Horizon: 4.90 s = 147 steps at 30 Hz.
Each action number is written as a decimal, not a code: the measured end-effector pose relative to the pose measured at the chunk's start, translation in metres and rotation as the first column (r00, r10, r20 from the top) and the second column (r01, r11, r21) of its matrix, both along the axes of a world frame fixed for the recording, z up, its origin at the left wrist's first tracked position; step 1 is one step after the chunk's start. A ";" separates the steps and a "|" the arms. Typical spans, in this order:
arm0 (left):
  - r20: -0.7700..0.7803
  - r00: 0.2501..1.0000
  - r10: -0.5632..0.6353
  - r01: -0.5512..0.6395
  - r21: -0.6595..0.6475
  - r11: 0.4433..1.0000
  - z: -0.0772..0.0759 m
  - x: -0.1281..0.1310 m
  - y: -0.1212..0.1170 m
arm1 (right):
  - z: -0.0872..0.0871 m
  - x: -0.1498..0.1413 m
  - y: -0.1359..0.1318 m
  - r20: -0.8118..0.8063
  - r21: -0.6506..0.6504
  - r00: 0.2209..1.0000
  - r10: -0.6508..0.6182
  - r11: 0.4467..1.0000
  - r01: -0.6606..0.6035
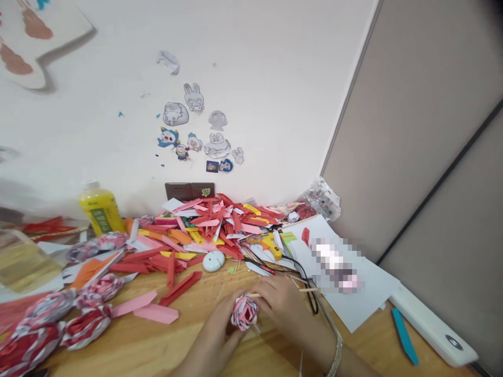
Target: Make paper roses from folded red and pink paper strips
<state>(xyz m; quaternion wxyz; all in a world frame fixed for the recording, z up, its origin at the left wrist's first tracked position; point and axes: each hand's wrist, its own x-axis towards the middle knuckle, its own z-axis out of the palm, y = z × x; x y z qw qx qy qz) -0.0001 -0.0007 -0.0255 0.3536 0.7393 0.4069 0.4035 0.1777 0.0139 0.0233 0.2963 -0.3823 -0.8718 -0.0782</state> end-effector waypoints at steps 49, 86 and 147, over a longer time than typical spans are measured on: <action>-0.038 0.999 0.009 -0.008 0.024 1.000 -0.005 0.000 0.004 | -0.007 -0.004 0.000 -0.027 0.102 0.999 0.017 0.995 -0.015; -0.031 0.999 0.006 -0.004 0.055 0.999 0.007 0.002 0.001 | -0.013 -0.004 0.000 0.008 0.106 0.999 -0.033 0.994 0.032; -0.028 1.000 0.009 -0.008 0.028 1.000 0.003 0.001 0.001 | -0.006 -0.001 0.002 -0.004 0.050 1.000 0.022 0.999 -0.022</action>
